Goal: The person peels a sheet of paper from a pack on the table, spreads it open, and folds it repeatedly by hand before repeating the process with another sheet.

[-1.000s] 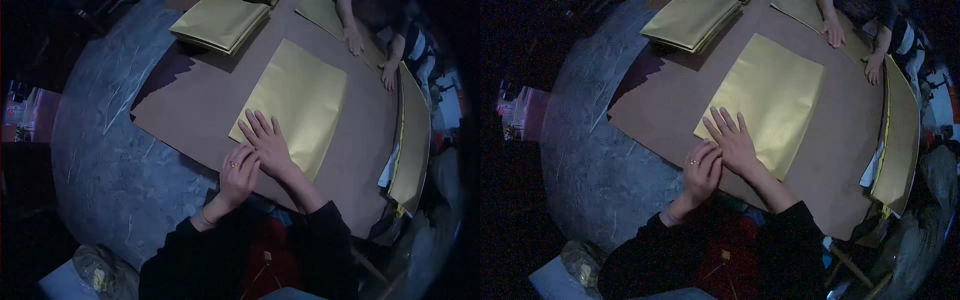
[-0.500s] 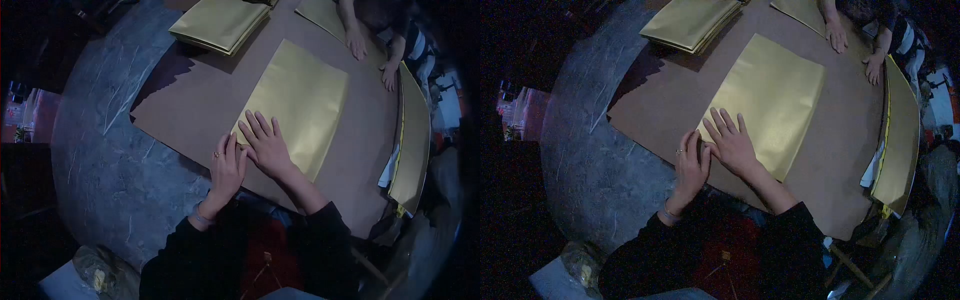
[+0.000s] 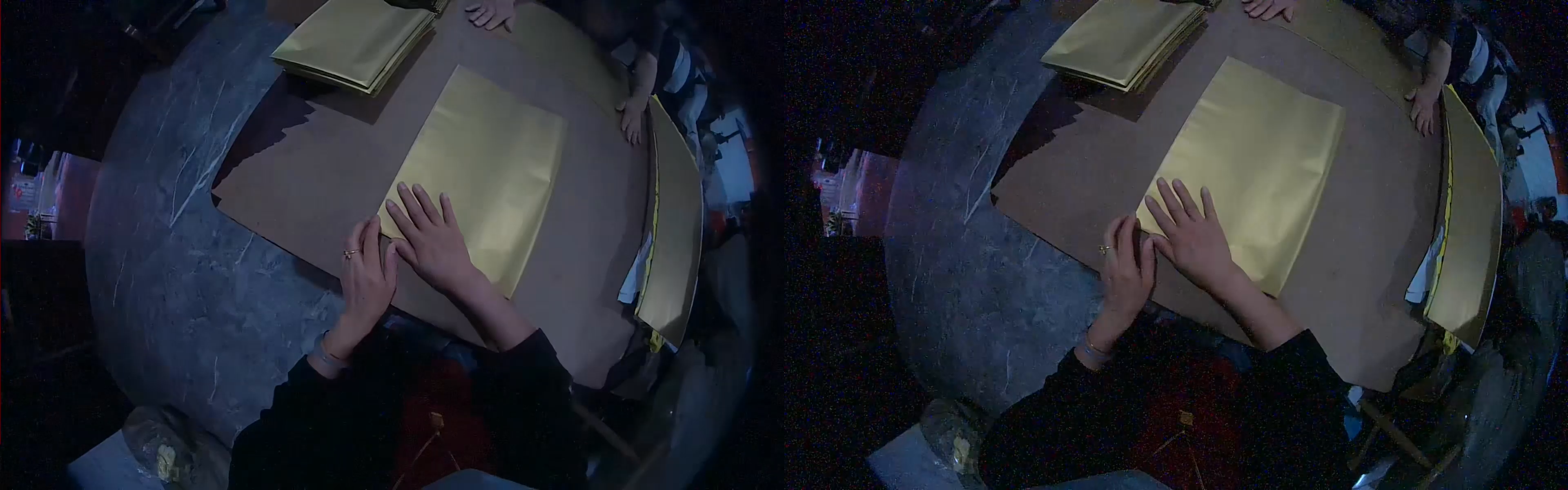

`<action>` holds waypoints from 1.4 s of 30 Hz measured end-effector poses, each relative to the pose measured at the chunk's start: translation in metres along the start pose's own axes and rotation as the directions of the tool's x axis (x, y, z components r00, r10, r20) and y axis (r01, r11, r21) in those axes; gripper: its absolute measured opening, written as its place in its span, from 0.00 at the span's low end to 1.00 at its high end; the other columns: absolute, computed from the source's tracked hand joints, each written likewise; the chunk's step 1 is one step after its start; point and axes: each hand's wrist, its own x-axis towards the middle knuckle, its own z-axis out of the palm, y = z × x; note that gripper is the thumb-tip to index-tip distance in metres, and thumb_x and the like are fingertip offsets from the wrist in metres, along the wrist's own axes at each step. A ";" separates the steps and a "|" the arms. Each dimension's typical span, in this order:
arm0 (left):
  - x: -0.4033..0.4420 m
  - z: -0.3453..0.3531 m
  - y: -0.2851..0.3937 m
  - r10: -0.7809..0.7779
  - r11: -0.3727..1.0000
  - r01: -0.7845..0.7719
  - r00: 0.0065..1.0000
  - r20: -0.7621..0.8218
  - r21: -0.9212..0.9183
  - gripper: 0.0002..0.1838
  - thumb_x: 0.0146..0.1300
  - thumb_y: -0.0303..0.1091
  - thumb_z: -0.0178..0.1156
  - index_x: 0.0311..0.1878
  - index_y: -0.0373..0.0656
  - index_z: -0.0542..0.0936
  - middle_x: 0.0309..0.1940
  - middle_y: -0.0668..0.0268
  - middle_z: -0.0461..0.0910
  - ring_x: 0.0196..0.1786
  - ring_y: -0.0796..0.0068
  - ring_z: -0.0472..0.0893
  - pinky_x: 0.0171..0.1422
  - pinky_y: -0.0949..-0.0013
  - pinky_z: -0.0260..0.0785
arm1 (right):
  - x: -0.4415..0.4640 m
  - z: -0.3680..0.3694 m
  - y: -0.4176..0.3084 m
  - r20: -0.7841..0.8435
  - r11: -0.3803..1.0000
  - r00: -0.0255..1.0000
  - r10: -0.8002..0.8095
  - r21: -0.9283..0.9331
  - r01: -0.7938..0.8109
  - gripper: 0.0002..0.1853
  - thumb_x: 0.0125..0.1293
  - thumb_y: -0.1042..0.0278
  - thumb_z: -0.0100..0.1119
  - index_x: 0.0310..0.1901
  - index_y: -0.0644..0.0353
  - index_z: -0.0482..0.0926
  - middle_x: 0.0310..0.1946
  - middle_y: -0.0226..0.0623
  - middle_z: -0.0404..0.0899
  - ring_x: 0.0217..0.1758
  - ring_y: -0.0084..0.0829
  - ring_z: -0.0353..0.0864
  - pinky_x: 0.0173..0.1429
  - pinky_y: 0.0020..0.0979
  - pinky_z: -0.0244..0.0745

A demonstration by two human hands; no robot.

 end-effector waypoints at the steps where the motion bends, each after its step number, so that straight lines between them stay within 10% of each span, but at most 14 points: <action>1: 0.001 0.000 0.000 0.003 1.000 -0.003 1.000 -0.003 -0.001 0.23 0.64 0.32 0.55 0.60 0.34 0.68 0.56 0.50 0.66 0.55 0.52 0.72 0.56 0.57 0.66 | 0.000 0.000 0.000 -0.004 1.000 1.000 -0.001 0.009 0.001 0.29 0.67 0.49 0.43 0.68 0.51 0.60 0.72 0.38 0.50 0.74 0.41 0.49 0.72 0.54 0.42; 25: 0.006 0.000 -0.007 0.216 0.959 -0.226 0.973 0.076 0.173 0.15 0.60 0.27 0.56 0.50 0.34 0.75 0.50 0.53 0.74 0.53 0.54 0.75 0.52 0.57 0.67 | -0.003 -0.009 0.005 0.020 0.993 1.000 -0.008 0.116 0.006 0.28 0.69 0.52 0.43 0.68 0.53 0.58 0.72 0.40 0.49 0.75 0.37 0.48 0.74 0.51 0.42; 36: 0.007 -0.001 -0.003 0.221 0.959 -0.227 0.974 0.050 0.172 0.14 0.60 0.26 0.58 0.49 0.33 0.76 0.47 0.53 0.75 0.52 0.53 0.75 0.53 0.56 0.68 | -0.047 -0.053 0.131 -0.277 0.774 0.724 0.632 0.277 -0.569 0.26 0.72 0.61 0.34 0.68 0.62 0.55 0.70 0.48 0.51 0.75 0.43 0.48 0.75 0.48 0.35; 42: 0.007 0.000 -0.005 0.237 0.952 -0.240 0.971 0.041 0.189 0.14 0.60 0.26 0.59 0.48 0.32 0.76 0.47 0.54 0.75 0.52 0.54 0.75 0.54 0.56 0.68 | -0.059 -0.034 0.169 -0.216 0.759 0.730 0.648 0.259 -0.597 0.26 0.73 0.59 0.32 0.69 0.62 0.53 0.71 0.46 0.49 0.76 0.40 0.44 0.75 0.46 0.36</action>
